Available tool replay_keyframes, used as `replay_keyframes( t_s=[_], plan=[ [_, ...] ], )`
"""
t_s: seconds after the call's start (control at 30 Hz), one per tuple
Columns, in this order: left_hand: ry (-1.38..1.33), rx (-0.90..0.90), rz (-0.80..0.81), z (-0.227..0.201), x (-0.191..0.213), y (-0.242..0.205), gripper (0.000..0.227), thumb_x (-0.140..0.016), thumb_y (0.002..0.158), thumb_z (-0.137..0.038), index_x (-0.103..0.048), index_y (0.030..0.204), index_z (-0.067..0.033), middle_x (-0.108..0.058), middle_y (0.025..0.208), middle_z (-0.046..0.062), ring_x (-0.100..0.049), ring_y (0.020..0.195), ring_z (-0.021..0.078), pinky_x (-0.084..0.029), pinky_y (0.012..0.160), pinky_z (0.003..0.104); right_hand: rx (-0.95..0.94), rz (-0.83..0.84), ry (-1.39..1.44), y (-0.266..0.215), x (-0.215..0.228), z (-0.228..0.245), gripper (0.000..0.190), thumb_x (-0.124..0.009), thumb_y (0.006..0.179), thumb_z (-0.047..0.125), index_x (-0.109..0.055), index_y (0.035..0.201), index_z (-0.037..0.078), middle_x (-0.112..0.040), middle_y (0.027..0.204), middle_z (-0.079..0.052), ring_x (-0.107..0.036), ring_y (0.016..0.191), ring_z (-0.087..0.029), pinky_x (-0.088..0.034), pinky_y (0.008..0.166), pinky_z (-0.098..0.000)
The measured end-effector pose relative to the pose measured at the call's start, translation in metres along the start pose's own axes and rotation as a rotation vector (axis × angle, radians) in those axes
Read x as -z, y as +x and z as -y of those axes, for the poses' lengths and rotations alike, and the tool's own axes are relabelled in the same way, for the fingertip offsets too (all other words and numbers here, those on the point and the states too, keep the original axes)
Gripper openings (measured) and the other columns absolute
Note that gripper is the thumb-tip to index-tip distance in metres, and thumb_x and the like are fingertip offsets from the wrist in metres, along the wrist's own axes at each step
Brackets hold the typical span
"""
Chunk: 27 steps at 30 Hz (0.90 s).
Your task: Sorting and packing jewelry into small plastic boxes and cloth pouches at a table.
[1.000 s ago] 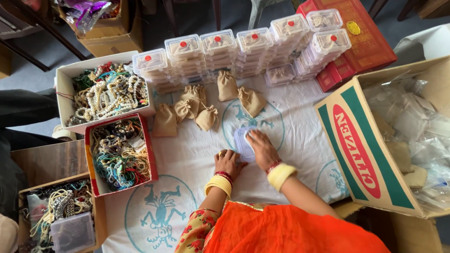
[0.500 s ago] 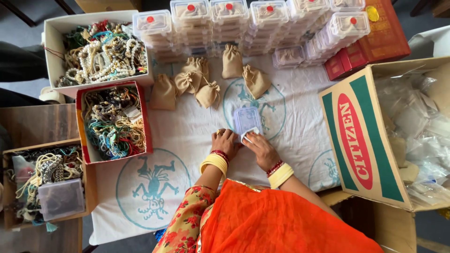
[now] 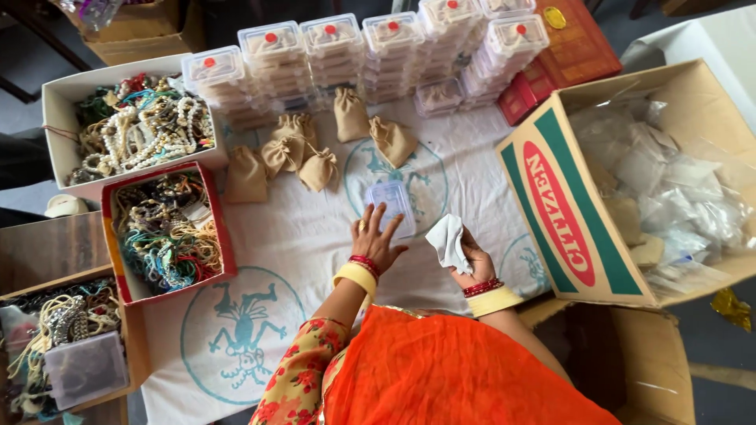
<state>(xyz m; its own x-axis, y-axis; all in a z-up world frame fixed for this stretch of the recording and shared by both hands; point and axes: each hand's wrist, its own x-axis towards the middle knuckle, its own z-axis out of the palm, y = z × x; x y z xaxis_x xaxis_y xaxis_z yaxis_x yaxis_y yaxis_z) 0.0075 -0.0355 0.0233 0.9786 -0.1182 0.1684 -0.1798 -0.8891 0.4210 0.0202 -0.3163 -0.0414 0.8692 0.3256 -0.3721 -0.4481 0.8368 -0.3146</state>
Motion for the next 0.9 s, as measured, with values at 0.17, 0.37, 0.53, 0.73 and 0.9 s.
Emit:
replay_keyframes(
  t_s=[0.17,0.37,0.53,0.73,0.9],
  plan=[
    [0.171,-0.038,0.207,-0.006,-0.011,0.027,0.078,-0.078,0.082,-0.041,-0.044,0.151,-0.0325,-0.032,0.159,0.013,-0.023,0.149,0.0422,-0.037,0.105,0.058,0.03,-0.029,0.068,-0.004,-0.013,0.001,0.045,-0.053,0.098,0.0,-0.062,0.141,0.009,-0.07,0.129,-0.009,-0.069,0.113,-0.022,-0.056,0.091,-0.0347],
    [-0.354,0.1,-0.175,-0.012,-0.011,0.034,0.054,-0.069,0.098,-0.03,-0.049,0.147,-0.0227,-0.058,0.145,0.013,-0.054,0.135,0.0358,-0.051,0.099,0.048,0.114,-0.093,0.028,-0.005,-0.013,0.016,0.043,-0.051,0.099,0.002,-0.061,0.14,0.01,-0.069,0.129,-0.009,-0.068,0.115,-0.022,-0.055,0.096,-0.0369],
    [-1.218,0.678,-0.214,0.009,-0.041,0.019,0.046,-0.051,0.102,-0.029,-0.046,0.146,-0.0152,-0.072,0.126,0.02,-0.072,0.102,0.0377,-0.055,0.077,0.043,0.157,-0.108,-0.031,-0.003,-0.035,0.022,0.045,-0.049,0.1,0.0,-0.061,0.142,0.009,-0.068,0.132,-0.01,-0.067,0.118,-0.021,-0.054,0.101,-0.0359],
    [-0.328,0.429,-0.293,0.034,-0.045,-0.013,0.044,-0.064,0.098,-0.035,-0.061,0.137,-0.0144,-0.062,0.136,0.016,-0.056,0.125,0.0331,-0.043,0.109,0.049,0.22,0.002,-0.404,0.011,-0.068,0.009,0.051,-0.043,0.094,-0.007,-0.058,0.142,0.001,-0.067,0.134,-0.011,-0.065,0.121,-0.021,-0.05,0.105,-0.0328],
    [-0.179,0.041,0.017,0.022,0.018,-0.005,0.105,-0.083,0.072,-0.058,-0.032,0.15,-0.0101,-0.036,0.16,0.017,-0.035,0.146,0.0391,-0.03,0.106,0.057,0.482,0.083,-1.23,0.041,-0.076,-0.007,0.043,-0.051,0.099,-0.006,-0.06,0.141,-0.004,-0.066,0.137,-0.016,-0.065,0.126,-0.028,-0.045,0.106,-0.0341]
  ],
)
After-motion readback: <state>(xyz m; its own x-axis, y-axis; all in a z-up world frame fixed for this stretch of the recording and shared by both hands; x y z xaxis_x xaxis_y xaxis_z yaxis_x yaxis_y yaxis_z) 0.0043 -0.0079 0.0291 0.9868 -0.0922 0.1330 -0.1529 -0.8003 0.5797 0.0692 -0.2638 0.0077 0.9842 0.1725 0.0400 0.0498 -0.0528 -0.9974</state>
